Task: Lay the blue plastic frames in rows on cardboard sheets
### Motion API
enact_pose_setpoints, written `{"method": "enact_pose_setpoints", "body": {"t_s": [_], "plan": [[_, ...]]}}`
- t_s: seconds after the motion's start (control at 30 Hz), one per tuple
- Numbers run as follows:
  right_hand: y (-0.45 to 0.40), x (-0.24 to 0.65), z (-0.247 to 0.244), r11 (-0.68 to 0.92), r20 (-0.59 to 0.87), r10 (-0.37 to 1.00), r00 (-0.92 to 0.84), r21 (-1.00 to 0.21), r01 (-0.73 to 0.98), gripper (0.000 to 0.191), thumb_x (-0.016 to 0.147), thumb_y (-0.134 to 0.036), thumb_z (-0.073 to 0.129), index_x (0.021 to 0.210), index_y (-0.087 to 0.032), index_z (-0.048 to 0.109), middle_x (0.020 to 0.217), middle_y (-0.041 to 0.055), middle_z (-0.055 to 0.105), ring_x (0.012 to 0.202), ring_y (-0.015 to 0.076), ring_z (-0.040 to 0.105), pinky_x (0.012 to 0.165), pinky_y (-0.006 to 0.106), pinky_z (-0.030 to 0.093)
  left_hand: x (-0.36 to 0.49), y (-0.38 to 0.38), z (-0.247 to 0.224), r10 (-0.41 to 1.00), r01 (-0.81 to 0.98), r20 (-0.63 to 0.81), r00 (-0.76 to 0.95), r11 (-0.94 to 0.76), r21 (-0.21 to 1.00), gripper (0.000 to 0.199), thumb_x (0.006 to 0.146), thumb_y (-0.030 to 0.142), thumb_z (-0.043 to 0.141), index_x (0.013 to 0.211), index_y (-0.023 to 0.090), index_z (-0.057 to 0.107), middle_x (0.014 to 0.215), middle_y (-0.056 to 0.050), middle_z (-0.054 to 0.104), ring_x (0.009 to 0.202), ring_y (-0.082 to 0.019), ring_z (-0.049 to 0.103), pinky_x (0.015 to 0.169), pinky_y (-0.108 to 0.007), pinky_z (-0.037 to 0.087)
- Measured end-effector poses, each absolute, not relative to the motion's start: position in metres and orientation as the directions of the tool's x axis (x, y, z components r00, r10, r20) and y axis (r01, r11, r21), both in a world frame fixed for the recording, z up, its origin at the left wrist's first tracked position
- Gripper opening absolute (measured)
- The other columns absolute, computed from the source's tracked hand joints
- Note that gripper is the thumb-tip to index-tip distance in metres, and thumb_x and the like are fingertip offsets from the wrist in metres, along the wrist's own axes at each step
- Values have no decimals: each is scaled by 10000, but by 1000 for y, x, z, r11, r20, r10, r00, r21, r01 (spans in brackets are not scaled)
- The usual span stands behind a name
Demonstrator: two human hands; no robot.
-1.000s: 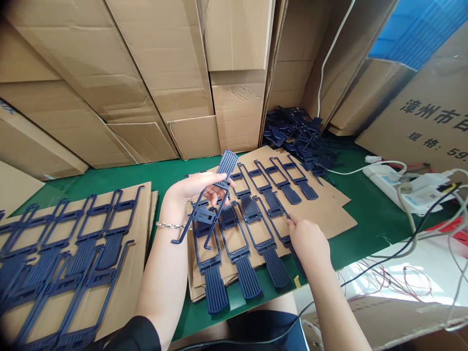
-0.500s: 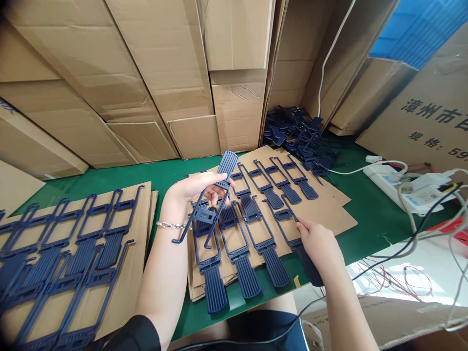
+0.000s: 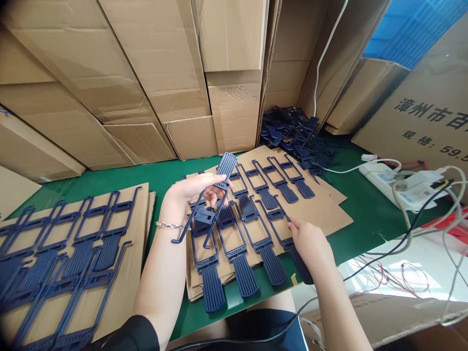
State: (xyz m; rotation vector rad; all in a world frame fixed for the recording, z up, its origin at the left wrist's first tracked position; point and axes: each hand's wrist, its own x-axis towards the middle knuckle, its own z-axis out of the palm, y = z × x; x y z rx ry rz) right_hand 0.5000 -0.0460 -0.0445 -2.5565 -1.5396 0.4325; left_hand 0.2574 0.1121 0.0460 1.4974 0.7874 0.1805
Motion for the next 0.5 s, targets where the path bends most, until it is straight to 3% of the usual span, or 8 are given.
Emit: {"method": "enact_pose_setpoints", "body": {"t_s": [0.23,0.5], "plan": [[-38,494,-42,-469,-163,883,441,-241,850,432,898,-340,296,1163,-207,610,916,125,675,847,275,621,647,333,444,259,112,46,529,382,-379,760,108,918,453,799,534,484,952,115,562,722,-103,661,468,-125,562,477,-228,442],[-30,492,-39,-472,-193,879,435,-234,850,427,902,-343,278,1153,-230,604,902,112,670,861,284,612,665,344,435,263,112,46,535,431,-416,735,105,896,384,818,452,479,865,94,608,807,-133,675,585,-161,617,596,-275,483]]}}
